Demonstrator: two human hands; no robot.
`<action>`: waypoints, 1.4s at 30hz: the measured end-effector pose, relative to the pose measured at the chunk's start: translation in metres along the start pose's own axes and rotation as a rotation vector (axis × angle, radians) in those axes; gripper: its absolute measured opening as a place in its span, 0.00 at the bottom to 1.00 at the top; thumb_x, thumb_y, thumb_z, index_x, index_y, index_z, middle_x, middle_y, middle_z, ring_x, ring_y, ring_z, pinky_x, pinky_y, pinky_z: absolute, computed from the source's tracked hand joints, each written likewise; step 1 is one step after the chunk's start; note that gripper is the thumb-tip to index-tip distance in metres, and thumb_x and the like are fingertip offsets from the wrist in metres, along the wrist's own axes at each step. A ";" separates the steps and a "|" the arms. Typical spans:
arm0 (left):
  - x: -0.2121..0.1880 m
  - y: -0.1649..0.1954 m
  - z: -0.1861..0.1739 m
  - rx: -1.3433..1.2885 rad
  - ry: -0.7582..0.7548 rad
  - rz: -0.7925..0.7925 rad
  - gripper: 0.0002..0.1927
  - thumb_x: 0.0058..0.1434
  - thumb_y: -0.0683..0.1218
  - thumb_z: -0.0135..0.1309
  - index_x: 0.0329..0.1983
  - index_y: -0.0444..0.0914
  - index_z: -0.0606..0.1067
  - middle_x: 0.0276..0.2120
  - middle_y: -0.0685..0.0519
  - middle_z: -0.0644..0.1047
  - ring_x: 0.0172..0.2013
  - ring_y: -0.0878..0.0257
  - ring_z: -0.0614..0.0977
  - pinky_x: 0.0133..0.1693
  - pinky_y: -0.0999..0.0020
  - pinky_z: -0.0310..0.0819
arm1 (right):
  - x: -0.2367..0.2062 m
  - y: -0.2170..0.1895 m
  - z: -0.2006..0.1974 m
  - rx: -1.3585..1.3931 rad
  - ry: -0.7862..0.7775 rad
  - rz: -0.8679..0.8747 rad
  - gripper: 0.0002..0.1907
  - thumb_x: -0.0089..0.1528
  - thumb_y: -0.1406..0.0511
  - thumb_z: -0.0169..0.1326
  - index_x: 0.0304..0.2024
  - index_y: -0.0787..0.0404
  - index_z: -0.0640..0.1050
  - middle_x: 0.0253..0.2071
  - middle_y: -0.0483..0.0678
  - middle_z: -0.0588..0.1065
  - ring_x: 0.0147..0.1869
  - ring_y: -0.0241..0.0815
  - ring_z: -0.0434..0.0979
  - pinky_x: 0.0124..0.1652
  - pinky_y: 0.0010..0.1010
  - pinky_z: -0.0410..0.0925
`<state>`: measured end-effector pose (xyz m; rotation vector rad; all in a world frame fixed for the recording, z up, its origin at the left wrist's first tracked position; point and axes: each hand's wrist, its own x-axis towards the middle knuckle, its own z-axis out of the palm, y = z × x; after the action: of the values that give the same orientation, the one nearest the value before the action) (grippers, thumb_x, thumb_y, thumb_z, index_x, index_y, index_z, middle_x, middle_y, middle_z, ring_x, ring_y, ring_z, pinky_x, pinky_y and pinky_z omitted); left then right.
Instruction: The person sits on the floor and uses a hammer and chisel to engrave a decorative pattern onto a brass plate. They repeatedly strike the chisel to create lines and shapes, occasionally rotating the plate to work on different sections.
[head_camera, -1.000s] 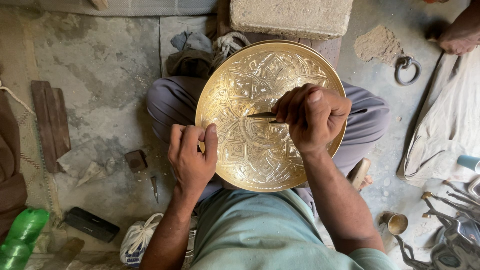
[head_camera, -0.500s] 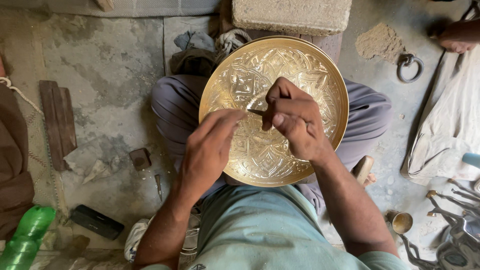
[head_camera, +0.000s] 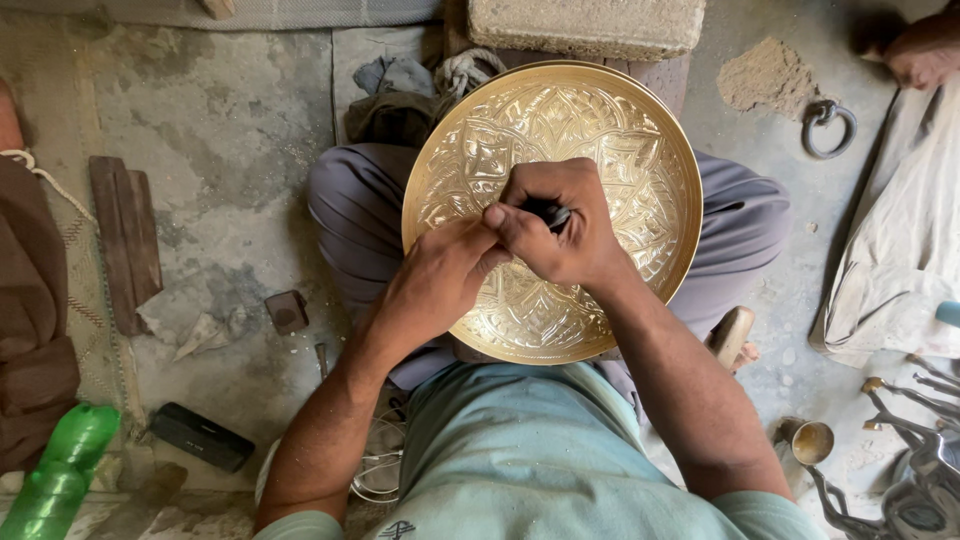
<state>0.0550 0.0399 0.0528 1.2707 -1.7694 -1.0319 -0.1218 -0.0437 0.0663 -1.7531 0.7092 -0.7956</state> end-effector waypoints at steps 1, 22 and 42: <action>-0.001 -0.001 0.001 -0.012 0.008 0.003 0.10 0.67 0.39 0.56 0.50 0.33 0.72 0.38 0.41 0.79 0.41 0.42 0.83 0.39 0.50 0.76 | 0.001 0.000 0.001 0.004 0.006 0.005 0.15 0.64 0.63 0.58 0.24 0.63 0.74 0.20 0.46 0.70 0.23 0.35 0.70 0.25 0.29 0.61; -0.007 -0.006 0.008 0.043 -0.029 -0.012 0.14 0.68 0.35 0.51 0.56 0.31 0.71 0.41 0.37 0.78 0.43 0.39 0.83 0.40 0.50 0.78 | 0.000 0.001 0.005 -0.089 0.026 -0.049 0.20 0.61 0.68 0.59 0.16 0.61 0.67 0.14 0.45 0.63 0.17 0.34 0.62 0.21 0.31 0.53; -0.011 -0.011 0.011 0.106 -0.075 0.014 0.17 0.66 0.32 0.46 0.58 0.30 0.69 0.41 0.35 0.76 0.41 0.38 0.82 0.38 0.49 0.78 | 0.001 -0.002 0.003 -0.107 -0.029 -0.054 0.17 0.60 0.68 0.59 0.18 0.62 0.70 0.15 0.47 0.64 0.18 0.37 0.63 0.23 0.32 0.55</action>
<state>0.0528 0.0507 0.0371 1.2968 -1.9092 -1.0016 -0.1186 -0.0424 0.0680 -1.8837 0.6985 -0.7797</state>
